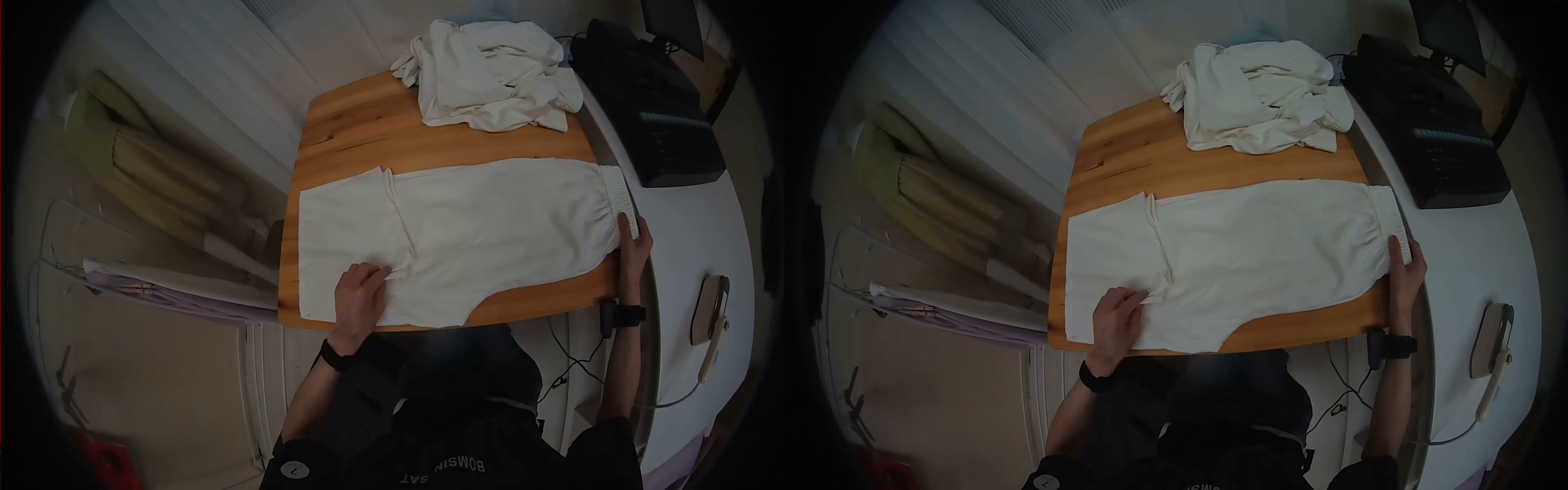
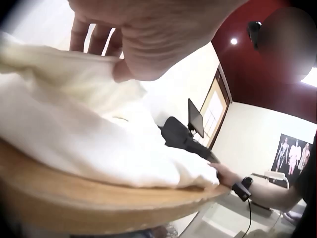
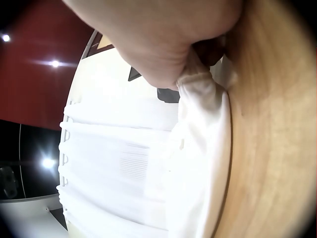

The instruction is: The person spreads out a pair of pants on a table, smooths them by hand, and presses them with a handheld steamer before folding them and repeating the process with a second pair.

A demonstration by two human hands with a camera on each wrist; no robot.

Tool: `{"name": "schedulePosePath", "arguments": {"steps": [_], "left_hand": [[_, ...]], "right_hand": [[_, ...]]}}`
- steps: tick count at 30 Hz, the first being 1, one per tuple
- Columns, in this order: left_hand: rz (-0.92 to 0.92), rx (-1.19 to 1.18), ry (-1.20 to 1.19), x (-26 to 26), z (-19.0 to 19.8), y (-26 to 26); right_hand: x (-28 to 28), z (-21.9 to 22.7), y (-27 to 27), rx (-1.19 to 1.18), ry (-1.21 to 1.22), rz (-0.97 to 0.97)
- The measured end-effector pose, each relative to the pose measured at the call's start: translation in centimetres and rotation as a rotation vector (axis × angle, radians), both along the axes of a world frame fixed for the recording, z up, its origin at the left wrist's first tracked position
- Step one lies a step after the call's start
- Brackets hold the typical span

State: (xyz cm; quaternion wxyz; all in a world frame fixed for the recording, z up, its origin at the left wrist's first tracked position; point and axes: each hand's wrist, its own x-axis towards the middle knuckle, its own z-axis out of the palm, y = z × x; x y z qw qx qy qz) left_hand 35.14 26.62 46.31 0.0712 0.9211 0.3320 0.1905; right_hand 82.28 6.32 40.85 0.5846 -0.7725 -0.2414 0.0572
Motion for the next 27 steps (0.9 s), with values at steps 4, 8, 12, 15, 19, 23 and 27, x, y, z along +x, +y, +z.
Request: {"name": "schedulePosePath", "arguments": {"steps": [4, 8, 12, 15, 19, 23, 27], "left_hand": [[0.141, 0.027, -0.372, -1.0, 2.2, -1.0], [0.137, 0.013, -0.333, -1.5, 1.6, -2.4], [0.005, -0.04, -0.1, -1.3, -0.1, -3.4], [0.079, -0.143, -0.195, -1.1, -0.6, -3.5], [0.054, -0.089, -0.172, 1.1, 0.7, -2.6], [-0.006, -0.095, -0.091, 2.0, 0.2, -0.7], [0.137, -0.185, -0.424, 1.2, 3.2, -0.7]], "right_hand": [[-0.3, -0.1, -0.2, 0.024, 0.063, -0.005], [-0.8, 0.7, 0.0, 0.029, 0.062, -0.014], [-0.3, 0.3, -0.1, 0.003, 0.071, -0.021], [-0.3, 0.0, -0.2, 0.004, 0.024, -0.009], [-0.3, 0.0, -0.1, 0.007, 0.019, 0.001], [0.0, 0.0, -0.3, -0.029, -0.026, -0.005], [-0.4, 0.0, -0.3, 0.007, -0.057, -0.049]]}}
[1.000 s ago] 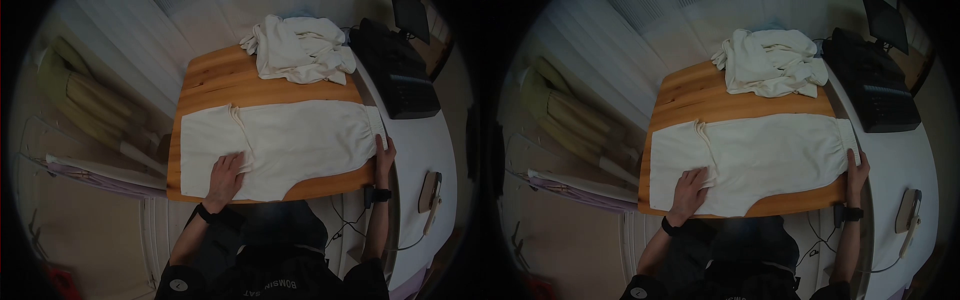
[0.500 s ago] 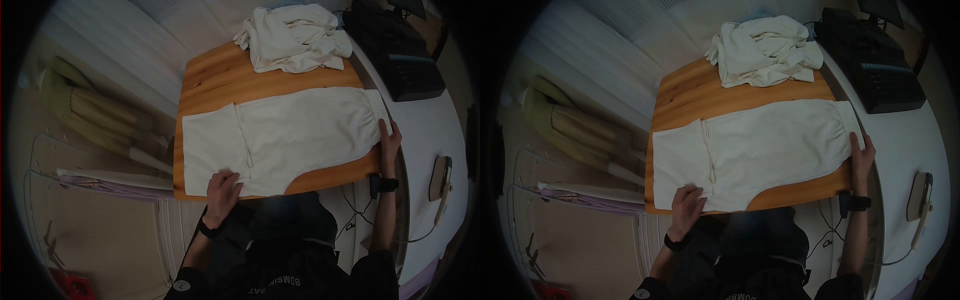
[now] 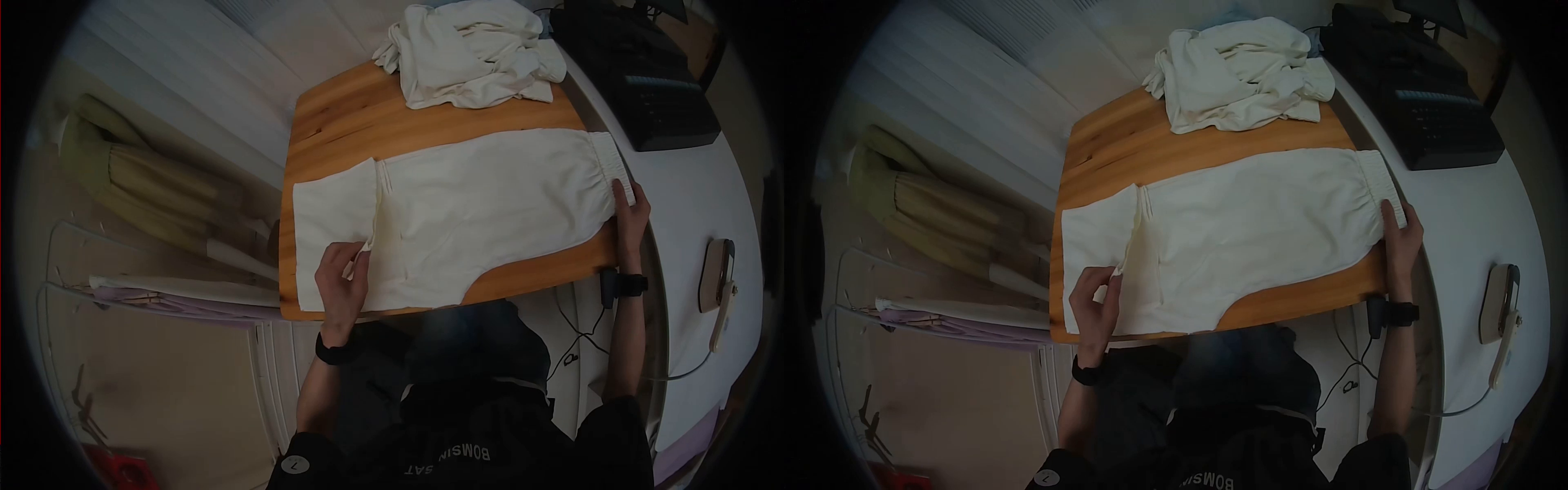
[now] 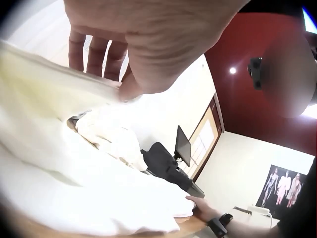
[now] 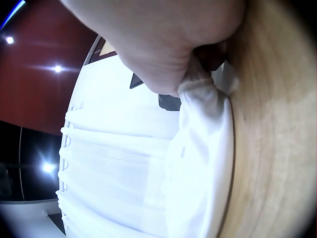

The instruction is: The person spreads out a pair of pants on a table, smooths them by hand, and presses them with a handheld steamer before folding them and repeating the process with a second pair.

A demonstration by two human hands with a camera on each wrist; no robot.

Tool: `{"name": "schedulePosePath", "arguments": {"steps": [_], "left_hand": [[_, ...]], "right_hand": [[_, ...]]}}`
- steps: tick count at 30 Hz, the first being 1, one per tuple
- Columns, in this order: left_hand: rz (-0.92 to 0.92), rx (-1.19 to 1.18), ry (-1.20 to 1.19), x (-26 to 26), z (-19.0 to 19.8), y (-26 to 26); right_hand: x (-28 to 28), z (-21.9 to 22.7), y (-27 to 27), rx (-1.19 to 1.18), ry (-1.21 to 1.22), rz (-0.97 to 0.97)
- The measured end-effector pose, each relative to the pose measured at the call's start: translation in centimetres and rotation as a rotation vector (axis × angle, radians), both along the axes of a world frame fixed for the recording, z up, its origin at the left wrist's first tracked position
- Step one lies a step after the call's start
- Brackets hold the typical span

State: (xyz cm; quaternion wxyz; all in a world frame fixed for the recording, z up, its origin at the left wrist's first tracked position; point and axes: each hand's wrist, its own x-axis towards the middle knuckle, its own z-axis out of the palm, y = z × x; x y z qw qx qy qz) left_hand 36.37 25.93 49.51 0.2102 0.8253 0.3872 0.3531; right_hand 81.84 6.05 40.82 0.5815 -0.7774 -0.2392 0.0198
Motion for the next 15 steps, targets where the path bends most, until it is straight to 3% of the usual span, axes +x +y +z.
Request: {"name": "schedulePosePath", "arguments": {"steps": [3, 6, 9, 15], "left_hand": [[-0.031, 0.043, 0.027, -1.3, 0.3, -1.2], [-0.268, 0.087, 0.336, -1.4, -3.0, -2.2], [-0.171, 0.157, 0.399, -1.1, -3.7, -2.7], [-0.189, 0.232, 0.427, -1.1, -2.8, -1.0]], "right_hand": [[0.1, 0.1, 0.2, -0.012, 0.022, 0.038], [0.3, -0.2, 0.1, 0.017, 0.038, 0.033], [0.6, -0.5, -0.1, 0.021, 0.066, 0.025], [0.7, -1.1, 0.1, 0.008, 0.076, -0.006]]}}
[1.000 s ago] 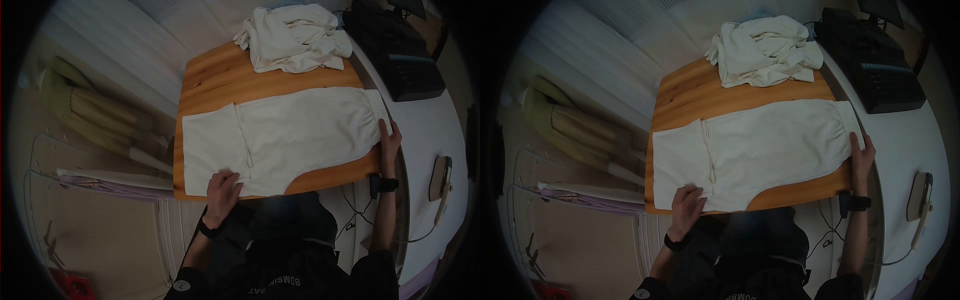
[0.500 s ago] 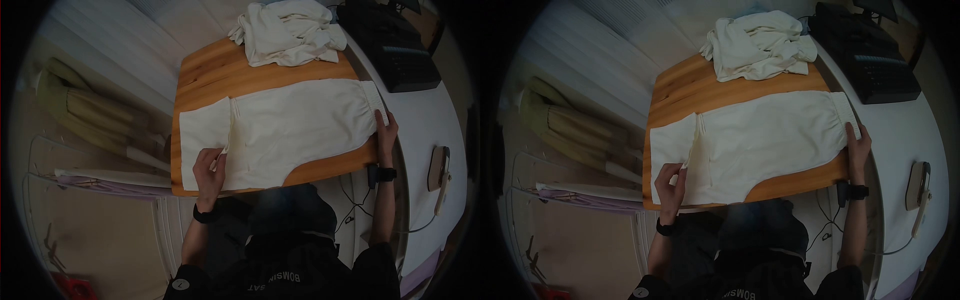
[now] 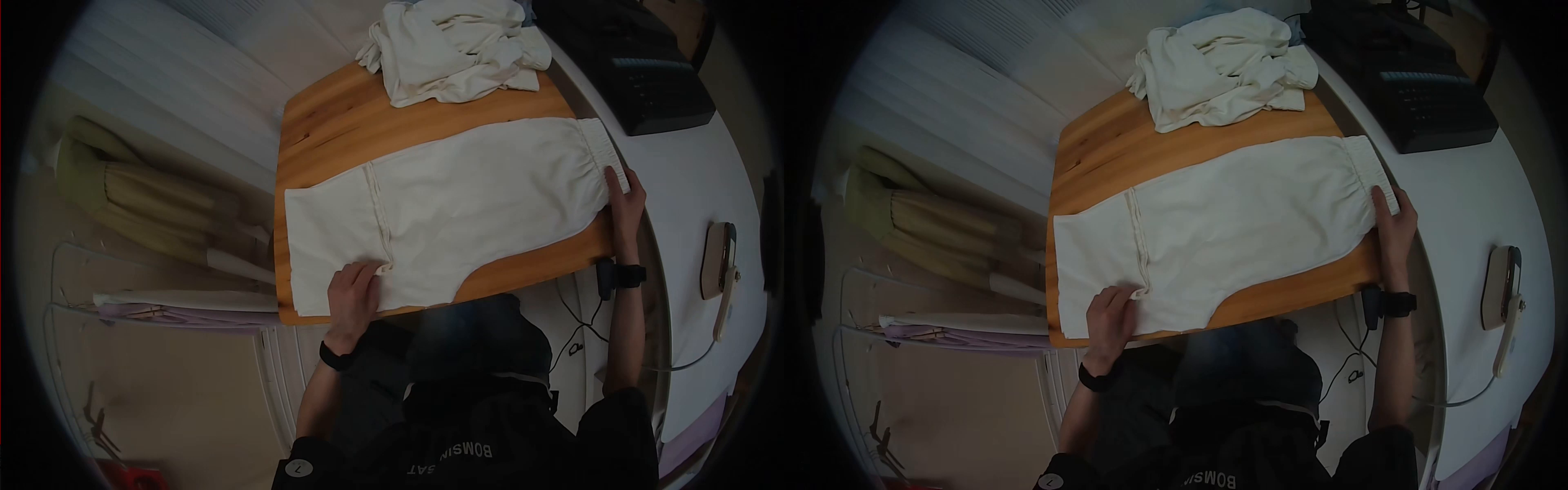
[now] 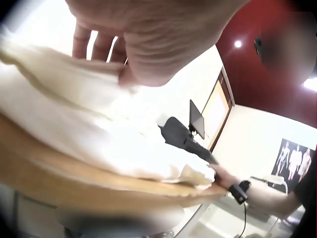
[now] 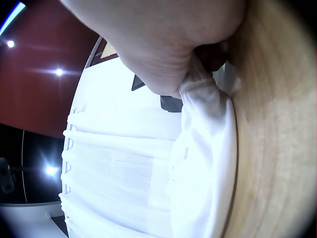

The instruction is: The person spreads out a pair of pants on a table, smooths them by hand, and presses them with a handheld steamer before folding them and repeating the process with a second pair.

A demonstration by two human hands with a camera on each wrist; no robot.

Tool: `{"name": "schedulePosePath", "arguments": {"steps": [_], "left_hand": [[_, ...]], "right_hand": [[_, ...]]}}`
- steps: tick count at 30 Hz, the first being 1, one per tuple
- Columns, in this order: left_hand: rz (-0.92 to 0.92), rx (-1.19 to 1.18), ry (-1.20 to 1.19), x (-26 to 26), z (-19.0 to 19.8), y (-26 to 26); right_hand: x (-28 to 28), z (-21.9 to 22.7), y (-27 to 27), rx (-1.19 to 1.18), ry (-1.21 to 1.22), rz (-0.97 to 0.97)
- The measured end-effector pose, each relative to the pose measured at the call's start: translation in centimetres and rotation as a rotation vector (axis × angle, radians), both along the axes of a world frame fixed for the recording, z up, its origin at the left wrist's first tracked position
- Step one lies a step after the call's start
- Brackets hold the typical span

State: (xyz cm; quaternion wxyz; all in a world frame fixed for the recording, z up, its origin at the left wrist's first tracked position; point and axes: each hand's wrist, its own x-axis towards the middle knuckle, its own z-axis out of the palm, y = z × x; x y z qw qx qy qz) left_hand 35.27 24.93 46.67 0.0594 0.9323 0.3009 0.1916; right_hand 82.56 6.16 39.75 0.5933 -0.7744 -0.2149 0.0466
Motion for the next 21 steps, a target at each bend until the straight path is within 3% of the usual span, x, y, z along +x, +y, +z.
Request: {"name": "schedulePosePath", "arguments": {"steps": [1, 3, 6, 9, 15, 17, 18, 20, 21], "left_hand": [[-0.006, 0.002, 0.005, -0.1, 0.2, 0.1], [0.256, -0.239, -0.36, -0.2, 0.8, -0.3], [0.193, -0.143, -0.403, 0.2, 2.4, -1.6], [-0.043, -0.079, -0.151, 0.1, -0.3, -2.5], [0.031, -0.071, -0.068, 1.3, -1.0, -3.7], [0.037, -0.063, -0.082, 1.3, -0.8, -3.4], [0.036, -0.072, -0.078, 1.1, -0.9, -3.5], [0.056, -0.068, -0.111, 0.9, -1.5, -3.8], [0.058, -0.057, -0.134, 0.8, -1.7, -3.7]], "right_hand": [[0.1, -0.1, 0.0, 0.003, -0.019, -0.006], [0.1, 0.0, -0.1, 0.004, -0.036, -0.018], [-0.3, 0.6, -0.2, 0.001, -0.03, 0.029], [-0.2, 0.5, -0.1, -0.017, 0.005, 0.021], [-2.1, 2.3, -0.5, 0.0, -0.027, 0.0], [-4.7, 5.3, -0.2, -0.384, -0.941, -0.275], [-5.8, 6.9, 0.8, -0.378, -0.952, -0.263], [-9.4, 9.9, 3.2, -0.042, -0.786, -0.033], [-11.8, 11.1, 5.2, -0.021, -0.563, 0.234]]}}
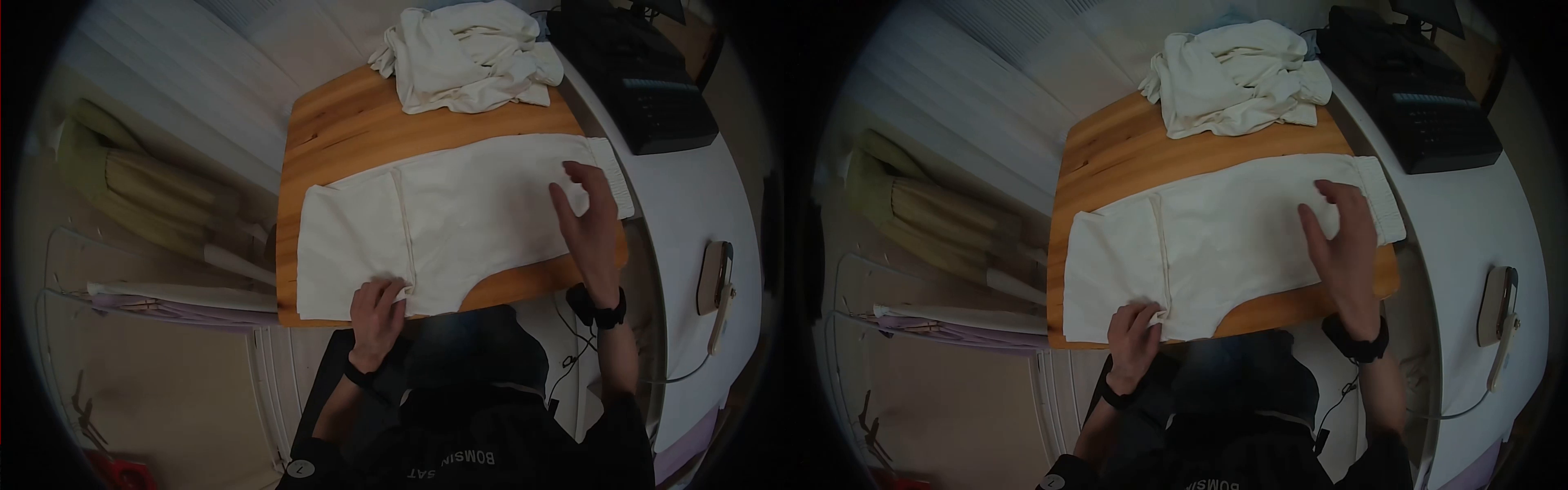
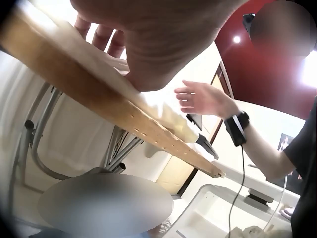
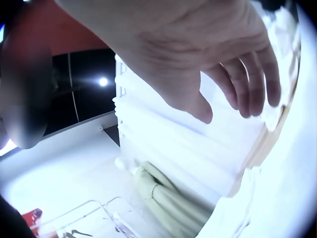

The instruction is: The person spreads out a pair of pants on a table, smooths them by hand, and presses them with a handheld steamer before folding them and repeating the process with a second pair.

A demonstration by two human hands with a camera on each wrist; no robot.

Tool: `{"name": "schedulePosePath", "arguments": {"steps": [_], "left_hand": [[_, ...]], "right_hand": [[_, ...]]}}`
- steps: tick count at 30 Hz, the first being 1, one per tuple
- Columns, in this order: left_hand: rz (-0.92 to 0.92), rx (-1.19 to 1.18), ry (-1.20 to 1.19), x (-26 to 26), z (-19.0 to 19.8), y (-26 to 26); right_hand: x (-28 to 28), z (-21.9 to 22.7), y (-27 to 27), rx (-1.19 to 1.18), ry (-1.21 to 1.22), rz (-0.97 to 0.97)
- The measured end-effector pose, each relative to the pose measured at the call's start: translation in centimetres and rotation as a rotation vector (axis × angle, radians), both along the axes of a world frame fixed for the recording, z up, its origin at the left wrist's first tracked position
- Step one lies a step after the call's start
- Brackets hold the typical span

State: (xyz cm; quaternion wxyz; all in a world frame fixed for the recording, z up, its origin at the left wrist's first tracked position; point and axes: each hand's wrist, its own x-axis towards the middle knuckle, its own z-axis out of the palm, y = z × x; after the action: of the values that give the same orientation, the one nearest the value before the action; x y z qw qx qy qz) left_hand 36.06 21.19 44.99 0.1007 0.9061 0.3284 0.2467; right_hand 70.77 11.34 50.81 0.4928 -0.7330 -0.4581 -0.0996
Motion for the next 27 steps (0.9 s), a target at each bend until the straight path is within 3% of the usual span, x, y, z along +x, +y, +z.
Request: {"name": "schedulePosePath", "arguments": {"steps": [1, 2, 3, 4, 6, 9, 12, 16, 17, 19, 21, 22, 24, 27], "left_hand": [[-0.011, 0.004, -0.002, -0.1, -0.3, 0.0], [0.04, 0.012, -0.046, -0.2, -0.7, -0.2], [0.096, 0.022, -0.094, -0.3, -1.0, -0.5], [0.097, 0.029, -0.108, -0.4, -1.1, -0.7], [0.152, 0.035, -0.132, -0.7, -1.3, -1.1], [0.206, 0.047, -0.177, -1.0, -1.6, -1.2], [0.151, 0.023, -0.195, -1.5, -1.8, -0.8], [0.085, 0.102, -0.294, -1.0, -1.1, -1.1], [0.063, 0.117, -0.329, -0.5, -0.5, -1.2], [0.036, 0.131, -0.365, 0.3, 0.2, -1.3], [-0.044, 0.1, -0.329, 1.5, 0.6, -1.4], [-0.043, 0.099, -0.332, 2.0, 0.4, -1.7], [-0.12, 0.025, -0.241, 2.7, -0.4, -2.0], [-0.184, -0.011, -0.133, 3.0, -1.0, -2.3]], "right_hand": [[-2.2, 1.1, 2.6, -0.071, 0.221, 0.243], [-3.7, 1.7, 5.6, -0.299, 0.431, 0.464], [-4.8, 0.4, 9.5, -0.45, 0.462, 0.57], [-6.1, 0.3, 13.5, -0.73, 0.548, 0.589], [-8.5, 0.2, 19.0, -0.946, 0.454, 0.543], [-11.2, -3.0, 23.5, -0.905, 0.306, 0.426], [-11.3, -7.9, 27.2, -0.774, 0.345, 0.505], [-10.1, -3.4, 26.3, -0.609, 0.351, 0.565], [-9.6, -1.0, 25.4, -0.588, 0.458, 0.612], [-8.8, -0.3, 24.5, -0.563, 0.567, 0.651], [-7.7, -0.9, 23.8, -0.438, 0.329, 0.514], [-7.1, -2.5, 23.4, -0.44, 0.326, 0.514], [-6.1, -6.5, 22.1, -0.573, 0.285, 0.329], [-6.2, -7.5, 19.8, -0.632, 0.276, 0.238]]}}
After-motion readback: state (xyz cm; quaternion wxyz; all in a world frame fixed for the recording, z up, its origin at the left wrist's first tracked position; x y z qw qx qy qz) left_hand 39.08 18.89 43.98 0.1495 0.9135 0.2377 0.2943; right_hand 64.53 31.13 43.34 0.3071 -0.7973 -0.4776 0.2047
